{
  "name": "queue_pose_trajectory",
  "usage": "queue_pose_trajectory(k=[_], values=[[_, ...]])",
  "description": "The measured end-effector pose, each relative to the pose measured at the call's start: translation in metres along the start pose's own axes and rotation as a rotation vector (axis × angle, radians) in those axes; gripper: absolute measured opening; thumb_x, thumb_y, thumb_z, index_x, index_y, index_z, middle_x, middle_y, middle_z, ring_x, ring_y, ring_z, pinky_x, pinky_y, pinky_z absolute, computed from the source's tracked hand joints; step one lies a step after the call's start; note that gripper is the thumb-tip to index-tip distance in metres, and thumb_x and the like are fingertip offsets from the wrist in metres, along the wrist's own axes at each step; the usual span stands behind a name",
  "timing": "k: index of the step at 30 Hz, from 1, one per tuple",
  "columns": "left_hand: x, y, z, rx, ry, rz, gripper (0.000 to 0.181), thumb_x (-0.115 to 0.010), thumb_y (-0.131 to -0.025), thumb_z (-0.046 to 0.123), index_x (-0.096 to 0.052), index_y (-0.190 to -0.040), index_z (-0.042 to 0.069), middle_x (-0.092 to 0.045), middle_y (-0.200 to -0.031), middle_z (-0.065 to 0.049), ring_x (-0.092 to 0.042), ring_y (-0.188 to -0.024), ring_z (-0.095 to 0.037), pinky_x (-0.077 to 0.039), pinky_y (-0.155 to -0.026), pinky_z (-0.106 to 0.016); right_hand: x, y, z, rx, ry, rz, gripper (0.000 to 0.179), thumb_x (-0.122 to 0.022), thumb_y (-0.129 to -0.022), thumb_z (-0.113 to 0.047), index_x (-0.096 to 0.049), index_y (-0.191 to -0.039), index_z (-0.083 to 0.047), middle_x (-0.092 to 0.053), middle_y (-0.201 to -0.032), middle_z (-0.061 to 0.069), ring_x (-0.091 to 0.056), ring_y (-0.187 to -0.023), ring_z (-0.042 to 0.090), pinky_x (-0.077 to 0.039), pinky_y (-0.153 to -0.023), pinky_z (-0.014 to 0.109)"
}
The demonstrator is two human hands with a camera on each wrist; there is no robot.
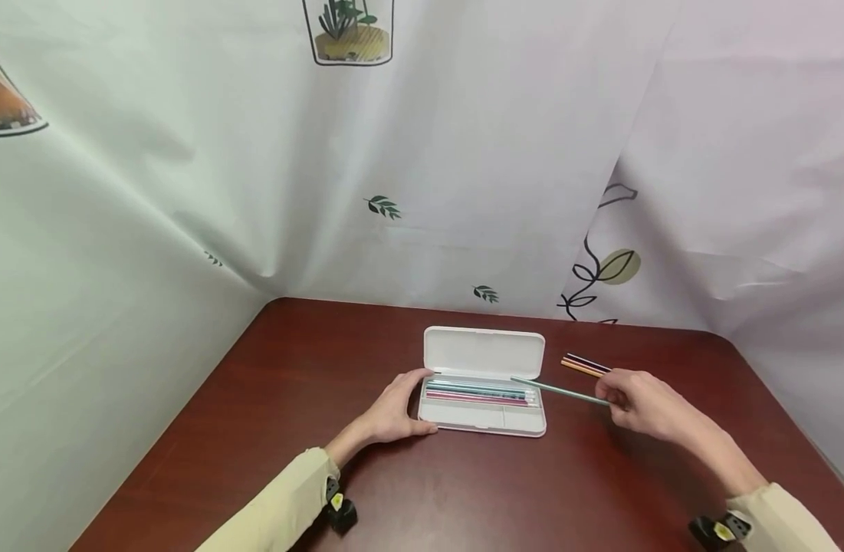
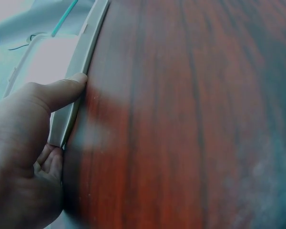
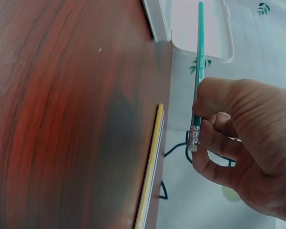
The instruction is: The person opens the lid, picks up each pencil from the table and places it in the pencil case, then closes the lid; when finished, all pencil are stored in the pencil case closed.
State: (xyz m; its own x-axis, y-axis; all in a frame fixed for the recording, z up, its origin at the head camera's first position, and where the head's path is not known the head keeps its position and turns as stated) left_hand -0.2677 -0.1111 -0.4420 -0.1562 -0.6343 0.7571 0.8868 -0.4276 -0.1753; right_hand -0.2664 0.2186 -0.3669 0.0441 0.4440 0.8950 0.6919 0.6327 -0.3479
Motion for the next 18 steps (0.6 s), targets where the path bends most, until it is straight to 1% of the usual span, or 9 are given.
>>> queue_pose_trajectory(k=[2,5,9,13,18], values=[[0.001,-0.001,-0.001,0.003,-0.007,-0.004,0.089,-0.089,-0.073,0.027,-0.042,-0.146,0.005,-0.05,-0.141,-0.014,-0.043,-0.129,-0.031,-0.036,-0.105,-0.052,-0.002,-0.005,-0.003,-0.003,-0.003,0.004,0.038,-0.069,-0.063,0.01,-0.061,-0.082,-0.022,-0.046,-0.072,-0.02,-0.043,-0.064,-0.002,-0.038,-0.053,0.023],[0.003,-0.001,0.0,0.001,-0.007,-0.003,0.089,-0.089,-0.073,0.028,-0.043,-0.145,0.004,-0.05,-0.141,-0.014,-0.044,-0.129,-0.032,-0.036,-0.104,-0.052,-0.006,-0.012,-0.006,-0.009,-0.013,-0.009,0.037,-0.069,-0.064,0.009,-0.061,-0.082,-0.022,-0.046,-0.072,-0.019,-0.043,-0.063,-0.001,-0.038,-0.053,0.024],[0.005,-0.002,0.001,-0.007,0.002,0.013,0.089,-0.09,-0.072,0.027,-0.044,-0.144,0.003,-0.051,-0.141,-0.015,-0.044,-0.128,-0.033,-0.036,-0.104,-0.053,-0.009,-0.022,-0.01,-0.015,-0.018,-0.018,0.035,-0.068,-0.065,0.008,-0.061,-0.082,-0.022,-0.046,-0.071,-0.018,-0.044,-0.064,0.0,-0.038,-0.054,0.024],[0.004,-0.001,0.001,-0.009,-0.005,0.008,0.088,-0.089,-0.073,0.027,-0.044,-0.145,0.004,-0.05,-0.141,-0.014,-0.044,-0.129,-0.032,-0.036,-0.104,-0.053,-0.013,-0.031,-0.018,0.012,-0.03,-0.013,0.035,-0.067,-0.065,0.009,-0.061,-0.081,-0.021,-0.046,-0.071,-0.017,-0.045,-0.064,0.001,-0.038,-0.053,0.024],[0.002,-0.001,0.001,-0.014,-0.004,0.008,0.088,-0.089,-0.073,0.027,-0.044,-0.144,0.003,-0.051,-0.141,-0.014,-0.045,-0.128,-0.033,-0.036,-0.103,-0.053,-0.021,-0.039,-0.026,0.035,-0.05,-0.037,0.032,-0.066,-0.066,0.009,-0.062,-0.082,-0.019,-0.047,-0.071,-0.015,-0.045,-0.064,0.003,-0.038,-0.054,0.025]])
Point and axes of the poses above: each hand's wrist, its own y-axis away from the middle knuckle, its own x-axis out of the back of the hand, z = x × y, the point moved 10 cm from there along -y, towards the middle knuckle
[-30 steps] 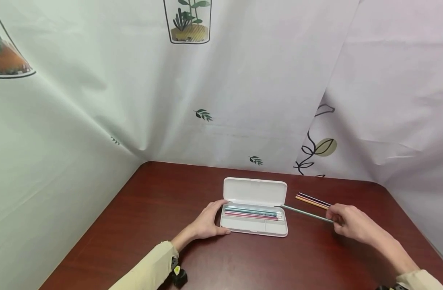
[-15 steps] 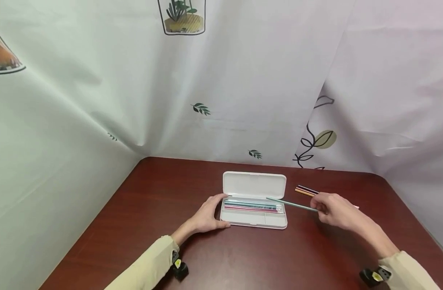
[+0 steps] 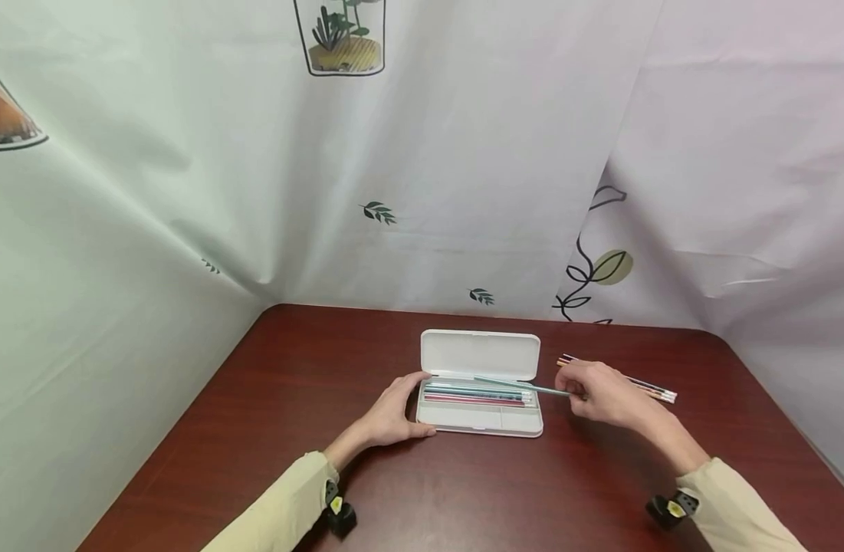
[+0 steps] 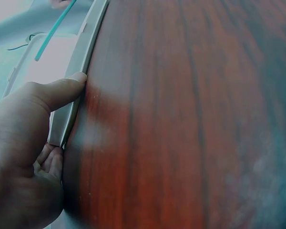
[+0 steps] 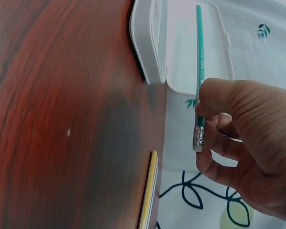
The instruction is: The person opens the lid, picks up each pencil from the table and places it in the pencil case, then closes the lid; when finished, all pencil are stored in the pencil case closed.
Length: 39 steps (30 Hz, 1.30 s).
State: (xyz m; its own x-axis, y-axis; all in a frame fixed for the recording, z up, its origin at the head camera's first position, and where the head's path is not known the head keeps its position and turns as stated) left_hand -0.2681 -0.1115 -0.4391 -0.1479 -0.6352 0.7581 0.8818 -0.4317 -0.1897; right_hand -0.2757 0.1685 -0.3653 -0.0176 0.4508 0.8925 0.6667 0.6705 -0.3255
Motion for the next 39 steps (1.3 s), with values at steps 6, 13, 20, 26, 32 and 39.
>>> queue_pose_trajectory(k=[6,13,20,26,32,39], values=[[-0.002,0.002,0.0,0.005,0.007,-0.011,0.087,-0.089,-0.074,0.028,-0.043,-0.145,0.003,-0.051,-0.141,-0.014,-0.045,-0.127,-0.033,-0.036,-0.103,-0.054,-0.013,-0.008,-0.006,0.015,-0.018,-0.029,0.028,-0.065,-0.068,0.007,-0.064,-0.083,-0.016,-0.051,-0.073,-0.008,-0.047,-0.067,0.006,-0.041,-0.057,0.026],[-0.002,0.003,0.0,0.007,0.01,-0.014,0.088,-0.089,-0.074,0.027,-0.043,-0.145,0.004,-0.05,-0.142,-0.014,-0.044,-0.128,-0.032,-0.036,-0.103,-0.054,-0.023,-0.017,-0.01,0.001,-0.009,-0.047,0.027,-0.065,-0.069,0.008,-0.064,-0.083,-0.016,-0.052,-0.075,-0.006,-0.045,-0.069,0.007,-0.04,-0.059,0.026],[-0.003,0.002,-0.002,0.02,0.018,-0.021,0.088,-0.089,-0.073,0.026,-0.043,-0.146,0.005,-0.049,-0.143,-0.013,-0.043,-0.13,-0.032,-0.035,-0.104,-0.053,-0.032,-0.027,-0.016,0.026,0.009,-0.046,0.025,-0.066,-0.071,0.006,-0.064,-0.083,-0.015,-0.05,-0.076,-0.011,-0.045,-0.068,0.006,-0.04,-0.062,0.028],[-0.003,0.001,-0.002,0.019,0.012,-0.02,0.089,-0.089,-0.074,0.027,-0.042,-0.146,0.005,-0.049,-0.144,-0.013,-0.043,-0.13,-0.031,-0.036,-0.104,-0.053,-0.039,-0.032,-0.019,0.031,-0.004,-0.06,0.025,-0.066,-0.072,0.006,-0.066,-0.085,-0.014,-0.053,-0.078,-0.011,-0.047,-0.069,0.006,-0.042,-0.061,0.027],[-0.001,0.0,0.0,0.01,0.012,-0.011,0.088,-0.089,-0.073,0.027,-0.043,-0.146,0.005,-0.049,-0.144,-0.013,-0.043,-0.13,-0.031,-0.036,-0.104,-0.053,-0.046,-0.038,-0.021,0.028,-0.022,-0.089,0.023,-0.068,-0.074,0.006,-0.067,-0.088,-0.013,-0.059,-0.083,-0.008,-0.05,-0.071,0.007,-0.046,-0.063,0.028],[0.0,0.0,-0.001,0.009,-0.002,-0.016,0.089,-0.089,-0.074,0.027,-0.042,-0.146,0.004,-0.048,-0.144,-0.015,-0.043,-0.13,-0.033,-0.036,-0.104,-0.053,-0.052,-0.044,-0.023,0.023,-0.044,-0.1,0.022,-0.068,-0.075,0.006,-0.068,-0.088,-0.012,-0.06,-0.083,-0.007,-0.051,-0.072,0.008,-0.047,-0.063,0.028]])
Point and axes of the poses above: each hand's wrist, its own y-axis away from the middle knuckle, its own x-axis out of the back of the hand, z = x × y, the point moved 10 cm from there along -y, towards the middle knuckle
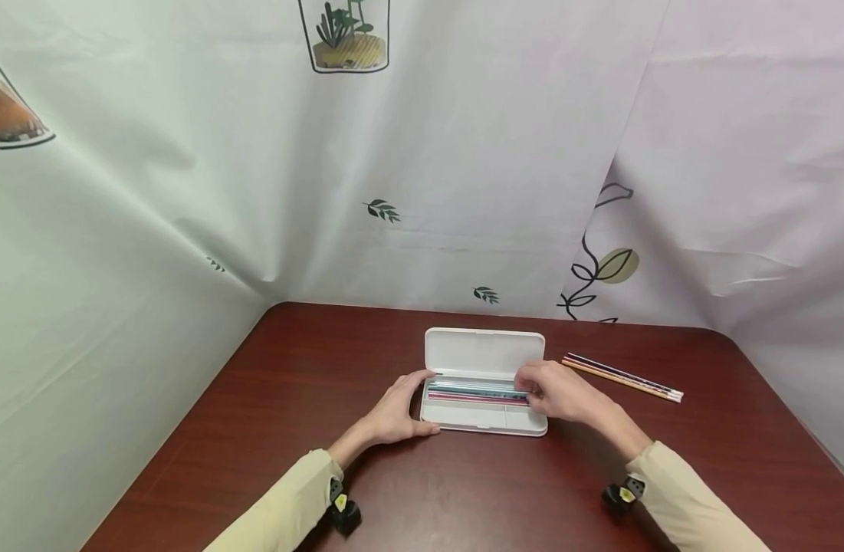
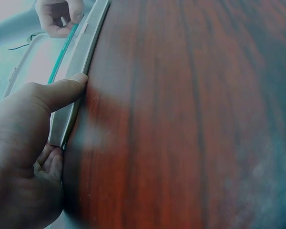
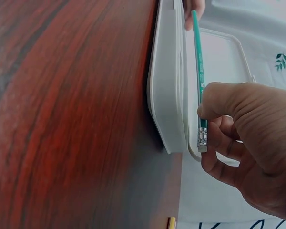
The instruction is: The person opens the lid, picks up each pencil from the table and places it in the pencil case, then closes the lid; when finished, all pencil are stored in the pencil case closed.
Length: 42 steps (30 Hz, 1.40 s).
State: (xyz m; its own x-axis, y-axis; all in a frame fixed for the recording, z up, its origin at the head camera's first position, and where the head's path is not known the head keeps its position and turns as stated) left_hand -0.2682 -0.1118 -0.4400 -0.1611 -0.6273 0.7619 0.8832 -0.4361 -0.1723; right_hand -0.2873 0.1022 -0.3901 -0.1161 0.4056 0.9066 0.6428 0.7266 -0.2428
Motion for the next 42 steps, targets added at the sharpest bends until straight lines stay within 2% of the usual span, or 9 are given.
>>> queue_pose_trajectory(k=[6,16,25,33,36,42], values=[[0.0,-0.003,0.001,0.007,0.002,0.004,0.089,-0.089,-0.074,0.027,-0.042,-0.146,0.005,-0.048,-0.145,-0.013,-0.043,-0.131,-0.031,-0.035,-0.105,-0.052,-0.003,-0.004,0.001,-0.012,-0.001,-0.011,0.023,-0.067,-0.075,0.006,-0.068,-0.088,-0.014,-0.06,-0.084,-0.008,-0.051,-0.071,0.007,-0.046,-0.062,0.027],[0.002,-0.005,0.002,-0.002,0.003,0.013,0.088,-0.089,-0.074,0.027,-0.043,-0.146,0.005,-0.049,-0.144,-0.013,-0.043,-0.13,-0.031,-0.036,-0.104,-0.053,-0.004,-0.01,0.0,0.016,-0.007,0.014,0.025,-0.066,-0.074,0.009,-0.068,-0.086,-0.013,-0.06,-0.082,-0.008,-0.052,-0.071,0.007,-0.047,-0.062,0.028],[-0.003,0.002,0.003,-0.002,0.018,0.006,0.088,-0.089,-0.074,0.027,-0.043,-0.145,0.004,-0.051,-0.142,-0.011,-0.045,-0.128,-0.03,-0.037,-0.103,-0.052,-0.013,-0.009,-0.006,0.025,-0.007,0.009,0.027,-0.064,-0.072,0.011,-0.066,-0.084,-0.014,-0.058,-0.081,-0.008,-0.049,-0.069,0.007,-0.044,-0.061,0.027],[0.001,0.003,0.004,-0.005,0.006,0.016,0.088,-0.089,-0.074,0.027,-0.043,-0.145,0.004,-0.05,-0.143,-0.013,-0.044,-0.129,-0.03,-0.037,-0.104,-0.052,-0.009,-0.007,-0.01,0.033,0.002,0.032,0.022,-0.068,-0.077,0.007,-0.067,-0.085,-0.014,-0.058,-0.084,-0.007,-0.051,-0.072,0.008,-0.046,-0.063,0.027],[0.002,0.003,0.004,-0.01,0.016,0.017,0.088,-0.089,-0.073,0.026,-0.043,-0.145,0.003,-0.05,-0.142,-0.013,-0.044,-0.129,-0.031,-0.037,-0.104,-0.053,-0.001,-0.001,-0.009,0.039,-0.013,0.073,0.021,-0.069,-0.078,0.005,-0.067,-0.086,-0.014,-0.058,-0.084,-0.008,-0.051,-0.072,0.007,-0.047,-0.063,0.027],[0.002,0.002,0.003,-0.017,0.013,0.014,0.087,-0.089,-0.073,0.026,-0.044,-0.144,0.004,-0.051,-0.141,-0.012,-0.045,-0.127,-0.03,-0.036,-0.103,-0.053,0.027,0.024,0.004,0.079,-0.002,0.249,0.024,-0.07,-0.075,0.01,-0.068,-0.085,-0.011,-0.055,-0.081,-0.011,-0.049,-0.069,0.006,-0.045,-0.06,0.027]])
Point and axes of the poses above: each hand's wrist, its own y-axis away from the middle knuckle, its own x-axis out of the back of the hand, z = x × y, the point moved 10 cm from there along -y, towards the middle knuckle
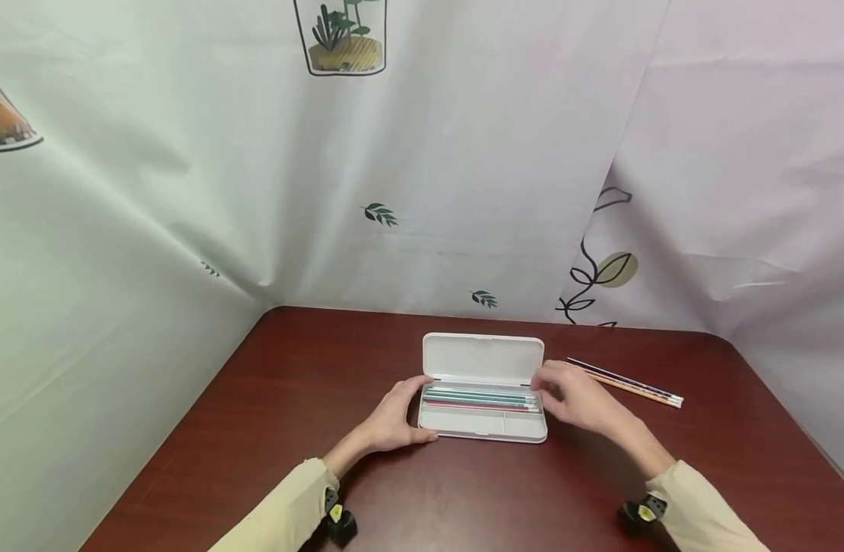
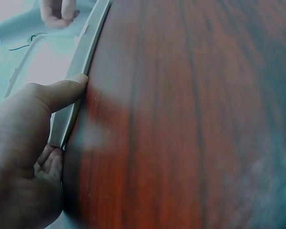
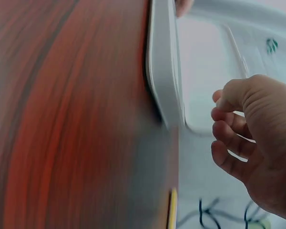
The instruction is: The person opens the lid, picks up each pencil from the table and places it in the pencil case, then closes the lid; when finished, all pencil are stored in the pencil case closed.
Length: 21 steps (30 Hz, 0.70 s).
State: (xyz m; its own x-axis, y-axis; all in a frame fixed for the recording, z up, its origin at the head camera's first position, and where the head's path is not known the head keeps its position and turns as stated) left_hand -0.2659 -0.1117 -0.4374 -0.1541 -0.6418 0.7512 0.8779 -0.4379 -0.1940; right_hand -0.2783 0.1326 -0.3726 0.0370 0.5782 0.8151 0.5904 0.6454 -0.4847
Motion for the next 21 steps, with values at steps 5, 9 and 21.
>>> queue_pose_trajectory(k=[5,9,21], values=[[-0.001,-0.001,-0.001,-0.002,0.0,0.002,0.087,-0.089,-0.073,0.026,-0.044,-0.144,0.004,-0.052,-0.139,-0.011,-0.046,-0.126,-0.029,-0.037,-0.102,-0.053,0.027,0.029,0.032,-0.119,0.103,0.074,0.025,-0.074,-0.071,0.01,-0.069,-0.085,-0.011,-0.058,-0.082,-0.01,-0.051,-0.069,0.007,-0.046,-0.06,0.031],[-0.002,-0.002,-0.002,0.002,-0.003,-0.003,0.087,-0.089,-0.073,0.027,-0.044,-0.144,0.005,-0.052,-0.14,-0.011,-0.045,-0.126,-0.029,-0.037,-0.103,-0.052,0.045,0.059,0.064,-0.279,0.205,0.062,0.022,-0.076,-0.072,0.005,-0.068,-0.085,-0.01,-0.06,-0.084,-0.004,-0.052,-0.069,0.013,-0.046,-0.059,0.036],[-0.001,-0.003,-0.003,0.01,-0.002,-0.004,0.088,-0.089,-0.073,0.026,-0.043,-0.145,0.004,-0.051,-0.141,-0.012,-0.045,-0.127,-0.031,-0.037,-0.103,-0.052,0.076,0.118,0.111,-0.44,0.34,0.048,0.021,-0.077,-0.07,0.003,-0.069,-0.087,-0.005,-0.059,-0.087,0.009,-0.054,-0.074,0.028,-0.045,-0.059,0.047]])
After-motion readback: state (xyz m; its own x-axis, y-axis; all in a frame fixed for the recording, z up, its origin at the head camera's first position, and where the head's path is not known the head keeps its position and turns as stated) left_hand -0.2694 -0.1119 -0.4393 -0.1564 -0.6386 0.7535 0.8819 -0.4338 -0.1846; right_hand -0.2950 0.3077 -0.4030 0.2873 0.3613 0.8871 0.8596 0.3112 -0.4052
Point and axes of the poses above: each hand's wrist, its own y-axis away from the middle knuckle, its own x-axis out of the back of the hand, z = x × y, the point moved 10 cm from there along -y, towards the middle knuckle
